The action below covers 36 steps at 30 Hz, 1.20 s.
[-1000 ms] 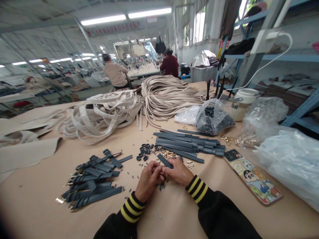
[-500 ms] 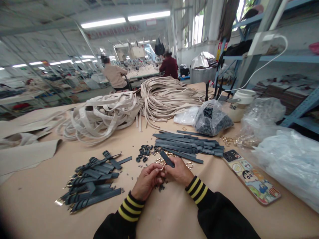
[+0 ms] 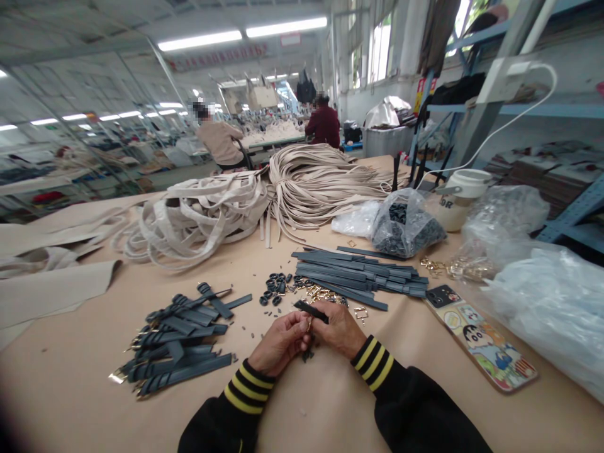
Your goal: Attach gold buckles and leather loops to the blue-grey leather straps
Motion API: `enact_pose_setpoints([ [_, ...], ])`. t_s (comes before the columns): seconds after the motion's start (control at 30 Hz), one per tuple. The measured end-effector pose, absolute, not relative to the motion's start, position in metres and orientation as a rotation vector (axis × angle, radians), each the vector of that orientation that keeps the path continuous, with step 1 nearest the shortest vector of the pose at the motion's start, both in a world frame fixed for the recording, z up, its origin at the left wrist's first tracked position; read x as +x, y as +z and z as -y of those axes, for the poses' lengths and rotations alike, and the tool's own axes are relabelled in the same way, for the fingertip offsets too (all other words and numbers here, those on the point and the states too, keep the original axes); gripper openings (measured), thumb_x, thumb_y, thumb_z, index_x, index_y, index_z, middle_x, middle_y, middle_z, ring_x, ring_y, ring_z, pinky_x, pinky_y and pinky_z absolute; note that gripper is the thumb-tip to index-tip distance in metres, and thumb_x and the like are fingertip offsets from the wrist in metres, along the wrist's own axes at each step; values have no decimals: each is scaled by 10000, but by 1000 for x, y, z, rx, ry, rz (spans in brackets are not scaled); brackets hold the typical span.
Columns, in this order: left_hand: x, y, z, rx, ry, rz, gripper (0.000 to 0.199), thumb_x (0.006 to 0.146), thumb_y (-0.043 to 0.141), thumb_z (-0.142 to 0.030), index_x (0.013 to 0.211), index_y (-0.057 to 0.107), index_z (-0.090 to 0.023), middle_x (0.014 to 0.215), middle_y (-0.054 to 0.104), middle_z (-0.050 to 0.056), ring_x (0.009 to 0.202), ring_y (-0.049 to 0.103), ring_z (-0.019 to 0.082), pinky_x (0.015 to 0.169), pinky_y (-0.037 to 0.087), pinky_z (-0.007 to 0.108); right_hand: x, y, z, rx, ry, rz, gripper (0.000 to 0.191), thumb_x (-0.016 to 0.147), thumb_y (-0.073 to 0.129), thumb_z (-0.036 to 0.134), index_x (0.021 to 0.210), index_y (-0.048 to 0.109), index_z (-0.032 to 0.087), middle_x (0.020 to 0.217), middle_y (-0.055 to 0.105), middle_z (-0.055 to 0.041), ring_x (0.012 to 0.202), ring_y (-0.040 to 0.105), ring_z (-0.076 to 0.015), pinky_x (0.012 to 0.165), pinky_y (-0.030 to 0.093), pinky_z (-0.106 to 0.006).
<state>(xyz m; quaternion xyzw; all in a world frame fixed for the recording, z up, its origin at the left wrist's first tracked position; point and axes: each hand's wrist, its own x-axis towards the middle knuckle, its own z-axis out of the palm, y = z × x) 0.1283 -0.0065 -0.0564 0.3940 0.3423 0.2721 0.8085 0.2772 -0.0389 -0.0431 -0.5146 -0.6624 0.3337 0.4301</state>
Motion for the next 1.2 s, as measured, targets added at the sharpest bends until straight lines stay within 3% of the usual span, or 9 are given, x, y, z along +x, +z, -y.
enact_pose_setpoints([
  [0.27,126,-56,6,1133,698,-857,242,716,592,-347,701,451,-150,563,488,-35,458,434,59,449,346,176,281,-45,36,-1432,794,1596,203,742,484,155,913,592,142,779,633,-33,718,559,-164,677,419,-252],
  [0.37,126,-58,6,1625,886,-988,136,761,525,-284,719,483,-162,659,499,-6,568,470,100,522,402,219,283,-44,34,-1469,878,1545,167,764,467,187,866,590,137,685,609,-10,660,547,-154,639,411,-246],
  [0.47,126,-58,7,1937,920,-988,90,795,460,-223,738,503,-168,775,505,35,723,497,143,633,440,261,283,-43,35,-1393,956,1587,165,767,479,215,858,592,134,735,603,-13,679,530,-154,617,402,-238],
  [0.6,127,-56,9,2031,871,-951,91,817,429,-202,783,508,-175,808,515,42,755,509,147,660,454,260,281,-42,35,-1288,1006,1611,161,759,485,197,858,595,134,806,602,-12,739,521,-158,658,403,-240],
  [0.8,129,-50,13,2204,955,-901,165,819,406,-133,872,552,-188,880,495,55,848,508,152,734,447,267,282,-47,34,-1363,1057,1448,141,720,502,161,838,578,143,762,611,-10,714,554,-149,649,428,-238],
  [0.97,126,-49,13,2166,957,-911,139,819,439,-183,847,575,-184,832,518,51,809,523,153,715,453,268,281,-48,35,-1331,1210,1403,155,747,468,184,866,561,151,599,554,30,482,489,-93,459,380,-187],
  [1.1,122,-44,13,1882,867,-1000,135,811,463,-265,811,561,-172,737,569,30,691,550,141,627,465,245,279,-47,36,-1328,1198,1360,145,769,470,227,879,520,148,664,589,7,541,513,-91,481,387,-173],
  [1.2,120,-35,14,1685,850,-1032,160,795,485,-299,819,558,-159,651,566,4,600,551,122,581,467,233,278,-48,37,-1374,1312,1267,135,805,383,223,909,449,168,640,580,27,405,414,-57,388,323,-154],
])
